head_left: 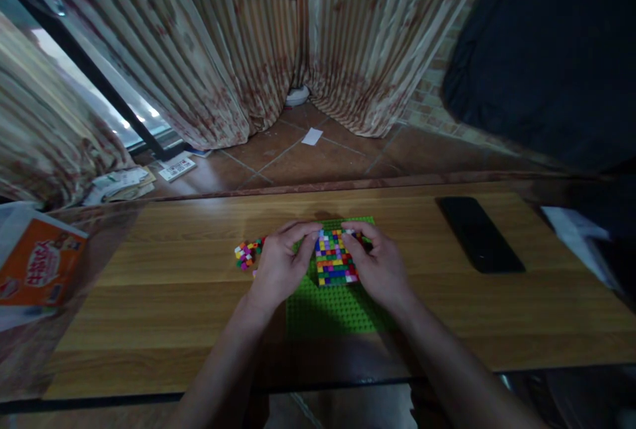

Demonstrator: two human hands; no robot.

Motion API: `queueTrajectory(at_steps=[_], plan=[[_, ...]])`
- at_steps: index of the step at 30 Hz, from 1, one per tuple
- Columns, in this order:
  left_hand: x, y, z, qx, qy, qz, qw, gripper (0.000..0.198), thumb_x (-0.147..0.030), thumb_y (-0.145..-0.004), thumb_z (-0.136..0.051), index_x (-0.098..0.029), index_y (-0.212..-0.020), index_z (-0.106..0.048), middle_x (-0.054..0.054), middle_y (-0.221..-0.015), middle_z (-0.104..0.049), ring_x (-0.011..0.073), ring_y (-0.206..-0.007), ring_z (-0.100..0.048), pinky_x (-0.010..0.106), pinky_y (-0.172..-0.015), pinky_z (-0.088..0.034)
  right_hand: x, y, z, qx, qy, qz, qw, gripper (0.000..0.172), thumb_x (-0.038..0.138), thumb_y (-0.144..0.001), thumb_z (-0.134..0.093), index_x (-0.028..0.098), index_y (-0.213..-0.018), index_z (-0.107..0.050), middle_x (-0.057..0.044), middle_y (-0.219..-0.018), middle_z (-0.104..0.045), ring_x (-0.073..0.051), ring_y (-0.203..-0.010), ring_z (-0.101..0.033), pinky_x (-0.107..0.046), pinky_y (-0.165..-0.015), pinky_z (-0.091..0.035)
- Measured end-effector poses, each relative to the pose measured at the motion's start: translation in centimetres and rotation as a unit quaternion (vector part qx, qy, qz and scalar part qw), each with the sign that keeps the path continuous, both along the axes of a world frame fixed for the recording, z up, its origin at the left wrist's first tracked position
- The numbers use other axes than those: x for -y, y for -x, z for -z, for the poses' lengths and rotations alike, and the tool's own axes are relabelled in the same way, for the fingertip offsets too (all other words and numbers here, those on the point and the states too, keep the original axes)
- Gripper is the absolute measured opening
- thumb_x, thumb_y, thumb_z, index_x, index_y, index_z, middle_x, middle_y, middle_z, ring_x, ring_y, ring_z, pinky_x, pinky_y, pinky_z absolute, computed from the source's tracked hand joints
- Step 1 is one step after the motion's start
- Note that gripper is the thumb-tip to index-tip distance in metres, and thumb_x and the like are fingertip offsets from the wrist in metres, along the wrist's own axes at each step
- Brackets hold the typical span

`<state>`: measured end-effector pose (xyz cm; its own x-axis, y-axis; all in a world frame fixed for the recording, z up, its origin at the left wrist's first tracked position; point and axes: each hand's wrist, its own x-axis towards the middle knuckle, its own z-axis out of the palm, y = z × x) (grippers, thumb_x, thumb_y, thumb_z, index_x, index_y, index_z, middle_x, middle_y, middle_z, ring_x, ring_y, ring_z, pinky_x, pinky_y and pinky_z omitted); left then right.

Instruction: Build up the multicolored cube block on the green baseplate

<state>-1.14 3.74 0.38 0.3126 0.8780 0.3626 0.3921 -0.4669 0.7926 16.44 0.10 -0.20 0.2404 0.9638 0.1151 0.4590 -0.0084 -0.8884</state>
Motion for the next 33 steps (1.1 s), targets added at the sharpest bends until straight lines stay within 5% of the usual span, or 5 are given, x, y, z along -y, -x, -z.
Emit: queueTrajectory(at_steps=[18,33], plan=[[-0.8,-0.4,0.9,0.169,0.171,-0.031,0.97,0.015,-0.031,-0.078,-0.074,-0.019,-0.086,-0.079,0.003,-0.086,-0.078,0.016,-0.079,-0.07,0.028,-0.077,-0.056,0.1,0.0,-0.1,0.003,0.001,0.001,1.0,0.028,0.038,-0.088,-0.055,0.023,-0.105,-0.071,-0.005,-0.105,-0.074,-0.021,-0.096,-0.067,-0.038,-0.09,-0.049],[-0.8,-1.2,0.3,0.194,0.211,-0.05,0.957,0.011,-0.028,-0.074,-0.075,-0.018,-0.077,-0.077,0.002,-0.077,-0.075,0.0129,-0.068,-0.064,0.025,-0.067,-0.053,0.1,0.1,-0.2,0.017,-0.007,0.009,1.0,0.027,0.04,-0.088,-0.055,0.023,-0.102,-0.071,-0.006,-0.103,-0.073,-0.022,-0.095,-0.066,-0.038,-0.089,-0.049]])
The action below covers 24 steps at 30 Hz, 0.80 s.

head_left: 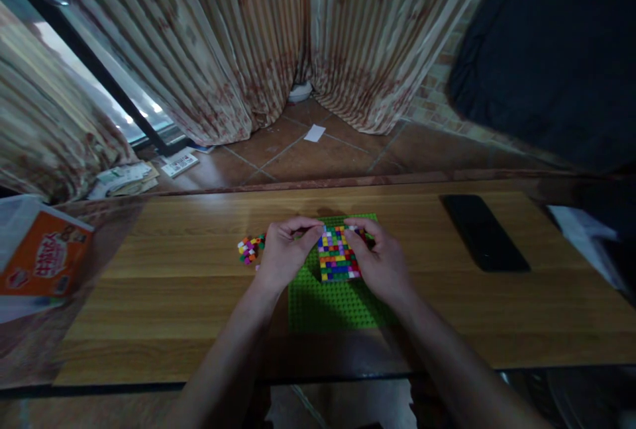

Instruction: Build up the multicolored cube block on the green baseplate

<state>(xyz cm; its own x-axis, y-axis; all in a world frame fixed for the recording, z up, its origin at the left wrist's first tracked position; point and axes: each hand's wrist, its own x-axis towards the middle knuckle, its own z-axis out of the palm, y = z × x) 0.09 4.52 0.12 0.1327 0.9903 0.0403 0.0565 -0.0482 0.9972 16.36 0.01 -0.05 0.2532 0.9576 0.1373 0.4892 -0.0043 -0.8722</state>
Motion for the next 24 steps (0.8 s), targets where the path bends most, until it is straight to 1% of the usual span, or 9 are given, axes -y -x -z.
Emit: queueTrajectory(at_steps=[2,4,8,11,16,19,24], plan=[[0.2,0.0,0.1,0.013,0.009,0.007,1.0,0.013,-0.03,-0.075,-0.075,-0.018,-0.078,-0.077,0.002,-0.077,-0.075,0.0129,-0.068,-0.065,0.025,-0.068,-0.053,0.0,0.0,0.0,0.002,0.001,0.002,1.0,0.028,0.041,-0.088,-0.055,0.023,-0.102,-0.071,-0.006,-0.103,-0.073,-0.022,-0.096,-0.066,-0.038,-0.09,-0.049],[0.5,0.1,0.4,0.031,0.021,0.017,0.999,0.018,-0.034,-0.076,-0.075,-0.018,-0.084,-0.077,0.002,-0.081,-0.075,0.0138,-0.072,-0.066,0.026,-0.072,-0.054,0.0,-0.1,0.1,-0.001,0.004,0.0,1.0,0.028,0.042,-0.088,-0.055,0.023,-0.102,-0.071,-0.005,-0.103,-0.073,-0.022,-0.096,-0.066,-0.038,-0.09,-0.049],[0.9,0.6,0.7,0.052,0.022,0.011,0.998,0.029,-0.04,-0.082,-0.07,-0.019,-0.101,-0.075,0.005,-0.099,-0.077,0.0172,-0.089,-0.068,0.029,-0.083,-0.054,0.0,-0.2,0.2,-0.012,0.013,-0.004,1.0,0.03,0.043,-0.088,-0.056,0.024,-0.104,-0.071,-0.005,-0.104,-0.073,-0.022,-0.095,-0.066,-0.039,-0.089,-0.049],[0.8,0.7,0.7,0.04,0.004,0.01,0.999,0.029,-0.042,-0.087,-0.064,-0.019,-0.101,-0.076,0.006,-0.103,-0.076,0.0183,-0.096,-0.068,0.03,-0.088,-0.053,0.0,-0.2,0.1,-0.014,0.024,-0.002,1.0,0.031,0.043,-0.088,-0.056,0.023,-0.105,-0.071,-0.006,-0.105,-0.073,-0.023,-0.094,-0.066,-0.039,-0.088,-0.05],[0.7,0.2,1.1,-0.003,-0.035,0.044,0.998,0.025,-0.039,-0.089,-0.061,-0.019,-0.093,-0.076,0.003,-0.09,-0.075,0.016,-0.083,-0.066,0.028,-0.08,-0.053,0.1,-0.2,0.2,-0.009,0.028,-0.002,1.0,0.033,0.045,-0.088,-0.055,0.023,-0.106,-0.072,-0.006,-0.104,-0.073,-0.023,-0.093,-0.067,-0.039,-0.088,-0.05],[0.7,0.0,1.3,-0.009,-0.049,0.038,0.998,0.025,-0.038,-0.09,-0.059,-0.019,-0.093,-0.075,0.003,-0.087,-0.074,0.0153,-0.081,-0.066,0.027,-0.077,-0.053,0.1,-0.2,0.3,-0.006,0.021,0.001,1.0,0.032,0.045,-0.087,-0.055,0.023,-0.104,-0.072,-0.006,-0.104,-0.073,-0.023,-0.093,-0.066,-0.04,-0.089,-0.05],[0.9,-0.2,1.3,-0.001,-0.043,0.035,0.998,0.026,-0.038,-0.09,-0.058,-0.018,-0.092,-0.075,0.003,-0.086,-0.074,0.0156,-0.08,-0.066,0.026,-0.075,-0.053,0.1,-0.1,0.5,-0.012,0.021,0.009,1.0,0.032,0.044,-0.087,-0.055,0.023,-0.104,-0.072,-0.006,-0.106,-0.073,-0.023,-0.096,-0.066,-0.041,-0.09,-0.049]])
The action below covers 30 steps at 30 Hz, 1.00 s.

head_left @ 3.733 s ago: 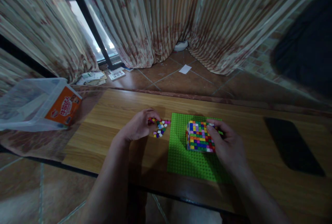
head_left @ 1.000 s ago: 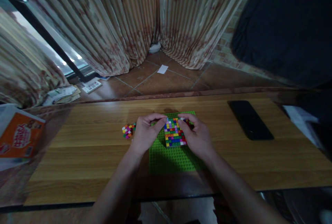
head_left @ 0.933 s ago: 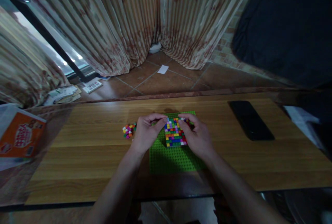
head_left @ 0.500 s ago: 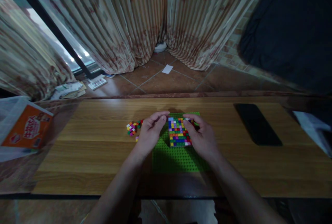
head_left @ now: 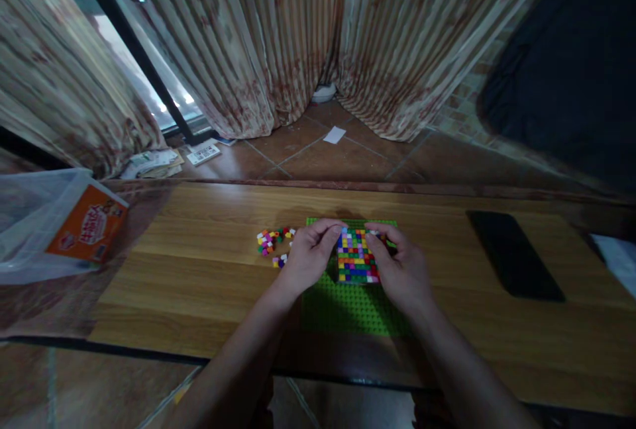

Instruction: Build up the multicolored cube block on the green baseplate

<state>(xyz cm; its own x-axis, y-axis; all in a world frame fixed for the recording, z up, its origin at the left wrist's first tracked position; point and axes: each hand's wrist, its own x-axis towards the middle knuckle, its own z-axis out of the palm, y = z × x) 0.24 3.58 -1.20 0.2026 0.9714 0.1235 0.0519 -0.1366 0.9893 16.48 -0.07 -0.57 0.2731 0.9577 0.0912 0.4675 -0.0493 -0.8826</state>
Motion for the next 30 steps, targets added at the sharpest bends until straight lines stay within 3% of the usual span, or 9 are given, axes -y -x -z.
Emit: queueTrajectory(at_steps=[5,10,13,16,20,24,30], plan=[[-0.4,0.6,-0.2,-0.01,-0.01,-0.006,1.0,0.03,-0.041,-0.091,-0.057,-0.018,-0.088,-0.076,0.003,-0.085,-0.074,0.0159,-0.079,-0.066,0.027,-0.075,-0.052,0.0,-0.1,0.1,-0.006,0.009,0.004,1.0,0.033,0.047,-0.086,-0.057,0.023,-0.104,-0.072,-0.006,-0.105,-0.073,-0.024,-0.094,-0.066,-0.041,-0.089,-0.05],[-1.9,4.8,-1.2,-0.03,-0.004,-0.066,0.997,0.023,-0.037,-0.084,-0.064,-0.018,-0.088,-0.076,0.003,-0.079,-0.074,0.0151,-0.072,-0.065,0.026,-0.067,-0.051,0.1,-0.1,0.1,-0.016,0.02,0.017,1.0,0.036,0.049,-0.085,-0.058,0.023,-0.104,-0.072,-0.007,-0.106,-0.073,-0.025,-0.095,-0.066,-0.042,-0.088,-0.05],[-2.6,8.0,-1.6,-0.086,-0.036,-0.086,0.992,0.013,-0.025,-0.078,-0.067,-0.018,-0.086,-0.076,0.002,-0.08,-0.074,0.015,-0.072,-0.066,0.026,-0.069,-0.052,0.1,0.0,0.2,-0.018,0.023,0.017,0.999,0.037,0.05,-0.085,-0.058,0.023,-0.105,-0.072,-0.007,-0.107,-0.073,-0.025,-0.096,-0.066,-0.043,-0.089,-0.05],[-2.7,9.8,-1.3,-0.202,-0.091,-0.108,0.969,0.015,-0.014,-0.076,-0.063,-0.018,-0.083,-0.075,0.004,-0.087,-0.075,0.0174,-0.082,-0.068,0.029,-0.079,-0.053,0.1,0.0,0.2,-0.016,0.027,0.02,0.999,0.037,0.051,-0.085,-0.058,0.023,-0.105,-0.073,-0.007,-0.104,-0.073,-0.025,-0.093,-0.067,-0.042,-0.087,-0.051],[-2.6,9.6,-0.7,-0.328,-0.137,-0.073,0.932,0.024,-0.006,-0.075,-0.056,-0.019,-0.082,-0.075,0.005,-0.092,-0.074,0.0188,-0.09,-0.067,0.034,-0.09,-0.051,0.1,-0.1,0.3,-0.017,0.036,0.019,0.999,0.037,0.051,-0.085,-0.059,0.023,-0.105,-0.072,-0.007,-0.101,-0.074,-0.024,-0.09,-0.068,-0.041,-0.085,-0.052],[-2.3,8.4,-1.0,-0.407,-0.134,-0.023,0.903,0.025,-0.004,-0.075,-0.057,-0.02,-0.084,-0.075,0.006,-0.097,-0.073,0.0205,-0.095,-0.064,0.037,-0.094,-0.048,0.0,-0.3,0.5,-0.025,0.032,0.008,0.999,0.038,0.051,-0.085,-0.058,0.023,-0.107,-0.072,-0.006,-0.104,-0.073,-0.025,-0.094,-0.067,-0.042,-0.088,-0.051],[-2.0,7.9,-1.1,-0.461,-0.111,-0.005,0.88,0.024,-0.011,-0.079,-0.06,-0.027,-0.089,-0.076,0.002,-0.107,-0.072,0.0215,-0.104,-0.061,0.037,-0.097,-0.045,0.0,-0.3,0.4,-0.009,0.029,0.009,0.999,0.035,0.049,-0.084,-0.058,0.024,-0.104,-0.073,-0.005,-0.106,-0.073,-0.024,-0.096,-0.067,-0.041,-0.09,-0.05]])
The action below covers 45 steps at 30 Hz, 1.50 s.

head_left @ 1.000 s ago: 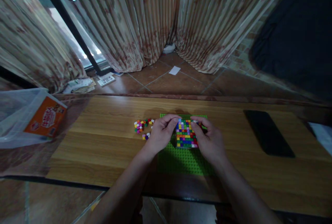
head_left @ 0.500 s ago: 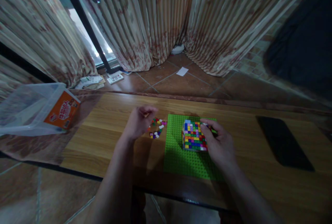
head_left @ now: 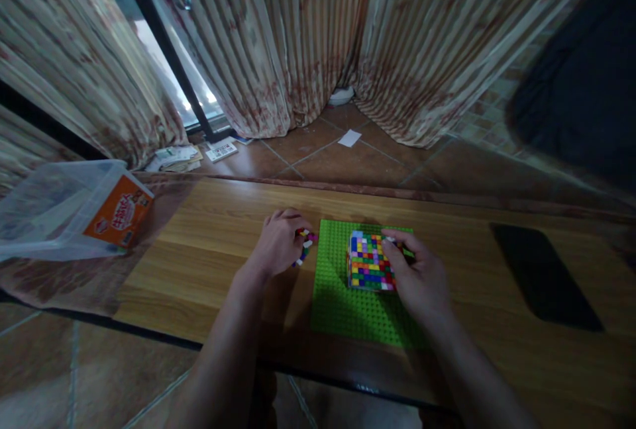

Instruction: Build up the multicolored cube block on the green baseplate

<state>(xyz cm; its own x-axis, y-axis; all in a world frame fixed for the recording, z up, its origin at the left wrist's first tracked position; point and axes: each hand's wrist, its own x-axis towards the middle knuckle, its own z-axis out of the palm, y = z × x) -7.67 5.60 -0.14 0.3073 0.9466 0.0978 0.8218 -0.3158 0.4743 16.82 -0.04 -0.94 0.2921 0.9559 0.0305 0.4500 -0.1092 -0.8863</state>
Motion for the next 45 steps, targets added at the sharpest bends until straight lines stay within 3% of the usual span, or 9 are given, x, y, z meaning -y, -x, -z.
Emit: queueTrajectory(at_steps=[5,10,15,19,28,34,39,45], plan=[[-0.1,0.1,0.5,-0.012,-0.005,-0.011,1.0,0.022,-0.012,-0.082,-0.055,-0.023,-0.084,-0.074,0.004,-0.104,-0.071,0.0216,-0.102,-0.06,0.037,-0.096,-0.045,0.0,0.0,0.0,-0.005,-0.005,-0.002,1.0,0.036,0.05,-0.084,-0.058,0.024,-0.104,-0.072,-0.006,-0.105,-0.073,-0.024,-0.095,-0.066,-0.041,-0.09,-0.05],[0.0,-0.1,0.1,0.008,-0.023,-0.016,1.0,0.02,-0.013,-0.084,-0.054,-0.021,-0.08,-0.071,0.005,-0.094,-0.07,0.0203,-0.095,-0.062,0.035,-0.091,-0.047,0.0,0.1,-0.2,-0.004,-0.003,-0.002,1.0,0.037,0.051,-0.084,-0.058,0.024,-0.104,-0.073,-0.006,-0.105,-0.073,-0.024,-0.094,-0.067,-0.041,-0.089,-0.05],[0.3,-0.4,-0.3,0.142,-0.04,-0.006,0.989,0.015,-0.018,-0.087,-0.055,-0.019,-0.081,-0.069,0.003,-0.087,-0.07,0.0159,-0.081,-0.064,0.027,-0.078,-0.048,-0.1,0.1,-0.2,0.002,-0.012,-0.004,1.0,0.034,0.048,-0.085,-0.057,0.024,-0.103,-0.073,-0.006,-0.105,-0.073,-0.023,-0.094,-0.066,-0.04,-0.089,-0.049],[0.9,-1.6,-0.2,0.264,-0.058,-0.005,0.963,0.013,-0.02,-0.088,-0.057,-0.019,-0.084,-0.07,0.003,-0.087,-0.07,0.0147,-0.082,-0.066,0.025,-0.077,-0.049,-0.1,0.1,-0.2,0.0,-0.013,-0.013,1.0,0.033,0.047,-0.086,-0.057,0.024,-0.105,-0.072,-0.006,-0.105,-0.073,-0.023,-0.095,-0.066,-0.04,-0.089,-0.049],[2.1,-4.8,-0.3,0.436,0.011,-0.055,0.898,0.012,-0.026,-0.085,-0.065,-0.02,-0.09,-0.074,0.004,-0.09,-0.075,0.0161,-0.083,-0.068,0.027,-0.077,-0.054,-0.1,0.2,-0.3,0.003,-0.021,-0.018,1.0,0.033,0.045,-0.087,-0.056,0.023,-0.105,-0.072,-0.006,-0.104,-0.073,-0.023,-0.094,-0.067,-0.039,-0.088,-0.05],[2.5,-5.4,-0.3,0.453,0.025,-0.058,0.889,0.011,-0.024,-0.081,-0.07,-0.02,-0.09,-0.075,0.003,-0.087,-0.075,0.0151,-0.08,-0.069,0.026,-0.076,-0.055,-0.1,0.2,-0.4,-0.001,-0.03,-0.02,0.999,0.031,0.044,-0.087,-0.057,0.022,-0.104,-0.072,-0.006,-0.103,-0.073,-0.023,-0.093,-0.067,-0.038,-0.087,-0.05],[2.8,-6.0,0.3,0.455,0.017,-0.066,0.888,0.018,-0.023,-0.079,-0.073,-0.021,-0.097,-0.073,0.003,-0.096,-0.075,0.0155,-0.088,-0.07,0.028,-0.085,-0.056,-0.2,0.2,-0.4,-0.011,-0.032,-0.023,0.999,0.031,0.043,-0.088,-0.056,0.023,-0.105,-0.071,-0.006,-0.104,-0.073,-0.022,-0.094,-0.067,-0.038,-0.087,-0.051],[3.2,-6.5,0.0,0.414,-0.01,-0.069,0.908,0.023,-0.021,-0.081,-0.07,-0.022,-0.103,-0.072,0.002,-0.091,-0.074,0.0159,-0.087,-0.069,0.03,-0.086,-0.056,-0.1,0.2,-0.5,-0.003,-0.042,-0.027,0.999,0.029,0.042,-0.088,-0.056,0.023,-0.104,-0.071,-0.006,-0.104,-0.073,-0.022,-0.095,-0.066,-0.038,-0.088,-0.05]])
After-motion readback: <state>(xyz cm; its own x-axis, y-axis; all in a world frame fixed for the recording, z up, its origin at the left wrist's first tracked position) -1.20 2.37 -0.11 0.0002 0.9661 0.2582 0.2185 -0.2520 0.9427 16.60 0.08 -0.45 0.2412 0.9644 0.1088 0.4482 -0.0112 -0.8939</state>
